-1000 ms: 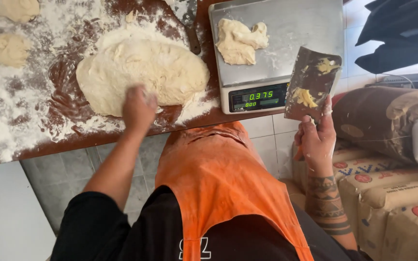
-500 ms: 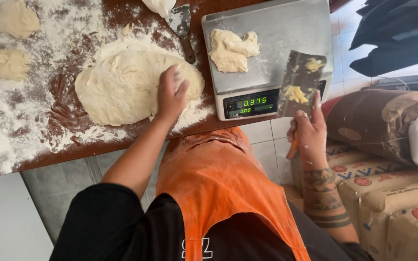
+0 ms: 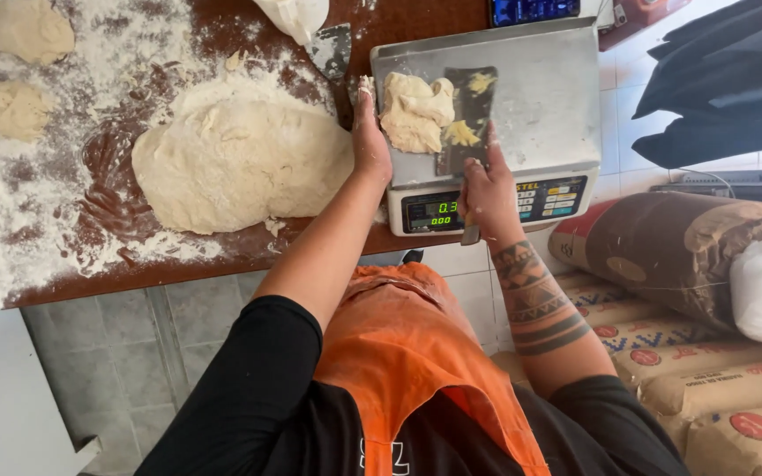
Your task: The person portions a large mass of dough on a floured wooden table using a bench scraper. They repeatedly cut off pieces, weigh them on a digital scale, and adjust the size by adding or removing small amounts of dough to reach a target weight before setting the portion aside.
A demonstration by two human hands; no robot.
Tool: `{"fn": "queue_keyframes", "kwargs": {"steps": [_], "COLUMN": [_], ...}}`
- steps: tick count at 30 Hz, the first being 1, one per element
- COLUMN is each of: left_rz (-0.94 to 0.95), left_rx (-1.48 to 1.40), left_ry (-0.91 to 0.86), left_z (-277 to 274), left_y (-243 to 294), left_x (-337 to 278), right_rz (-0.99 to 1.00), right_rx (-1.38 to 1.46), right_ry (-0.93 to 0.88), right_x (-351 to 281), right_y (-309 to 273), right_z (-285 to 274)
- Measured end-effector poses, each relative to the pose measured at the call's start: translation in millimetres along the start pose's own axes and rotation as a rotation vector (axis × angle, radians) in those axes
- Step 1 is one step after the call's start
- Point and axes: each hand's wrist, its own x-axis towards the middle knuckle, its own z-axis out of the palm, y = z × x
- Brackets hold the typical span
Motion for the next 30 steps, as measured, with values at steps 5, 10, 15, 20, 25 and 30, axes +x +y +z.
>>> {"fn": "queue_keyframes", "kwargs": {"steps": [5,10,15,20,25,30], "left_rz": [-0.267,-0.169,-0.138,-0.098,0.116,0.470], "left_rx": [-0.388,-0.764,-0.844,-0.847,-0.866,-0.749], "left_ry": [0.107,-0.035,-0.007,0.086,0.222,-0.033], "left_z": [-23.0,-114.6,-210.0,-300.8,-399.6,-484.6], "left_y": [4.3,2.9,77.6,182.0,250.6,340.1], "left_x": [17.3,48.5,21.2,-7.6,0.0,-10.2], "right_rz": [-0.002,-0.097,-0.238,-0.424,-0.510,-0.339], "right_rx": [-0.179,-0.577,-0.633,-0.585,-0.739,-0.576], "right_ry": [-0.096,-0.163,-0.308,-0.438,-0.295,-0.193], "right_x": [-26.9,-66.1,-97.5,-113.3,-102.5,-127.8], "right_y": [-40.8,-67.9,-83.9,-84.5,-76.1,-98.1], "right_z": [53.8,106.9,162.8,223.0,256.4,295.9]}}
